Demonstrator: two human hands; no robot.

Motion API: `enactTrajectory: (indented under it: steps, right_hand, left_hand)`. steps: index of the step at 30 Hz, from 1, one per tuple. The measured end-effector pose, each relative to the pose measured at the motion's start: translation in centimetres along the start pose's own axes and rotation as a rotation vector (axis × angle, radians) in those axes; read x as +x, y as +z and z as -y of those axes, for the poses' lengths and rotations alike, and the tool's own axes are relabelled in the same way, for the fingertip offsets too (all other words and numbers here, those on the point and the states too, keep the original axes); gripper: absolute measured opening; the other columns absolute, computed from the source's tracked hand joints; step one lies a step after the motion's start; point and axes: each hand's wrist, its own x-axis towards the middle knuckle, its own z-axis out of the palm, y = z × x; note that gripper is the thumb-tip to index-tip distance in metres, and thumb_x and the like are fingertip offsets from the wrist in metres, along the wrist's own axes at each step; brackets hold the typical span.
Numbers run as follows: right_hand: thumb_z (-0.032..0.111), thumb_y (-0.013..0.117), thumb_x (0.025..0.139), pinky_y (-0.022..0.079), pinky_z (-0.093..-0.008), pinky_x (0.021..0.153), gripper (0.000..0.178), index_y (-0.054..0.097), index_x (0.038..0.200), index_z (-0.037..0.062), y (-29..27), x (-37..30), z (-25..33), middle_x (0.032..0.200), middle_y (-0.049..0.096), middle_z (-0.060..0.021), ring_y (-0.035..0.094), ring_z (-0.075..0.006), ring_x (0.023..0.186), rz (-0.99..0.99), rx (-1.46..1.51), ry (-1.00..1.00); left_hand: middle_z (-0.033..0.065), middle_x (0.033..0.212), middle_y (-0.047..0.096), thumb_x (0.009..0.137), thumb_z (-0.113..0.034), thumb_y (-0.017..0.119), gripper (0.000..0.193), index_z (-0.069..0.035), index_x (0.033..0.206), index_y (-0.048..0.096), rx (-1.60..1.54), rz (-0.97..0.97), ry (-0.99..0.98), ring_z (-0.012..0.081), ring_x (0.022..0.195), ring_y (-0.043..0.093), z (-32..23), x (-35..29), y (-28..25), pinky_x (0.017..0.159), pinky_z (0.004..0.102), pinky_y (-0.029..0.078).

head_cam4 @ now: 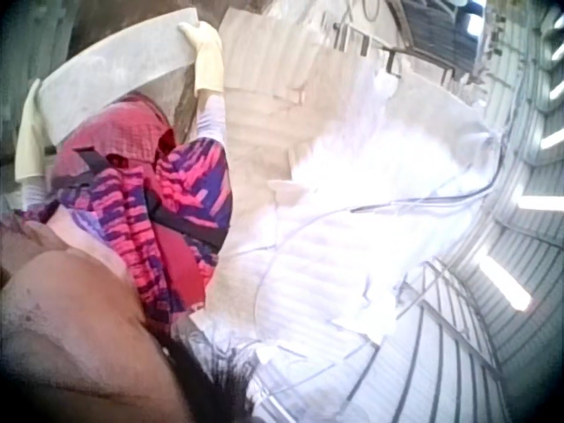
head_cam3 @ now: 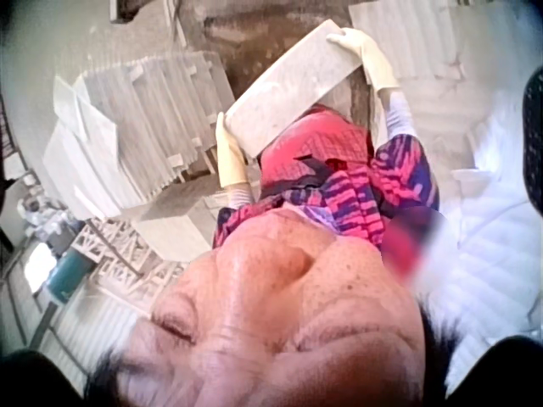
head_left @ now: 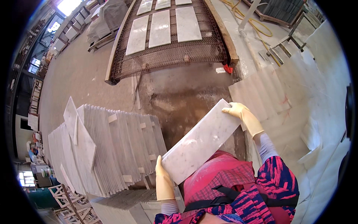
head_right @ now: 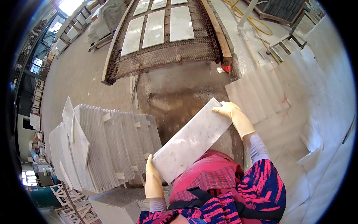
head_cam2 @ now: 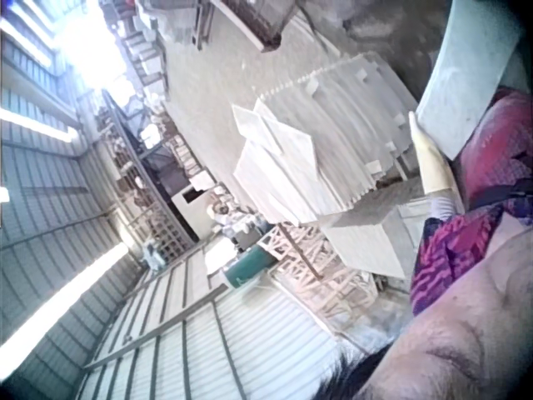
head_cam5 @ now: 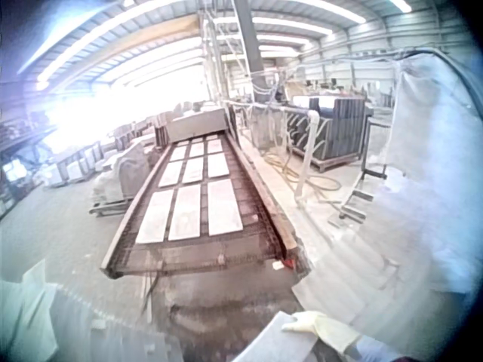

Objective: The person picks up rectangular white tiles from a vertical stack and places them onto a moving conveyor belt. They handle the tiles one at a time, positioning them in a row on the belt before returning to the stack to repeat the process.

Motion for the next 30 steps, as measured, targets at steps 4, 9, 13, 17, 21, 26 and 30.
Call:
enactTrajectory:
  steps: [4,9,13,17,21,26,30]
  right_hand:
    - [0.056,0.071,0.083,0.048,-0.0397,0.103,0.069,0.065,0.134,0.0088,-1.8,3.7,2.0,0.130,0.069,-0.0150,0.065,-0.0282,0.121,0.041,0.087,0.032]
    - [0.053,0.072,0.083,0.049,-0.0394,0.102,0.068,0.065,0.136,0.0108,-4.8,8.4,7.0,0.130,0.069,-0.0139,0.066,-0.0278,0.119,-0.032,0.023,0.013]
    - [0.056,0.073,0.081,0.049,-0.0392,0.103,0.072,0.062,0.140,0.0159,-7.8,10.2,14.1,0.133,0.068,-0.0139,0.065,-0.0285,0.121,0.013,0.045,-0.031]
    - [0.061,0.069,0.082,0.047,-0.0401,0.107,0.072,0.060,0.142,0.0213,-9.3,14.5,20.1,0.135,0.067,-0.0127,0.062,-0.0301,0.126,0.056,-0.144,-0.198]
    - [0.064,0.062,0.086,0.047,-0.0413,0.107,0.071,0.061,0.140,0.0179,-10.5,19.7,28.4,0.134,0.067,-0.0138,0.062,-0.0308,0.125,0.150,-0.310,-0.393]
    - [0.064,0.058,0.091,0.049,-0.0424,0.104,0.070,0.062,0.137,0.0122,-10.7,26.1,37.3,0.132,0.068,-0.0143,0.063,-0.0318,0.124,0.210,-0.504,-0.576]
    - [0.065,0.059,0.092,0.052,-0.0423,0.100,0.068,0.067,0.132,0.0102,-9.8,30.1,42.9,0.129,0.069,-0.0135,0.065,-0.0314,0.121,0.205,-0.599,-0.643]
  left_hand:
    - [0.0133,0.134,0.066,0.093,-0.060,0.059,0.068,-0.005,0.132,0.065,0.072,-0.042,-0.026,0.0308,0.122,0.060,-3.6,3.3,3.0,0.112,0.0459,0.038]
    - [0.0120,0.138,0.064,0.093,-0.063,0.059,0.072,-0.006,0.137,0.062,-0.002,0.025,-0.098,0.0313,0.126,0.057,-8.9,7.1,6.8,0.115,0.0452,0.036]
    - [0.0124,0.141,0.061,0.094,-0.061,0.058,0.072,-0.005,0.138,0.061,-0.074,-0.117,-0.027,0.0312,0.128,0.056,-11.4,8.1,8.1,0.115,0.0481,0.036]
    - [0.0123,0.143,0.060,0.093,-0.062,0.057,0.073,-0.006,0.139,0.060,-0.241,-0.148,0.010,0.0309,0.129,0.055,-9.9,11.6,7.0,0.115,0.0487,0.037]
    - [0.0129,0.144,0.059,0.092,-0.065,0.053,0.077,-0.006,0.141,0.058,-0.369,-0.195,-0.019,0.0326,0.132,0.053,-10.8,10.2,11.2,0.115,0.0517,0.037]
    - [0.0120,0.148,0.056,0.092,-0.064,0.053,0.077,-0.007,0.144,0.056,-0.523,-0.227,0.006,0.0328,0.134,0.051,-8.8,13.6,12.1,0.115,0.0503,0.037]
    - [0.0110,0.148,0.056,0.092,-0.063,0.053,0.077,-0.007,0.144,0.056,-0.641,-0.249,0.050,0.0321,0.135,0.051,-7.6,17.3,13.2,0.115,0.0483,0.037]
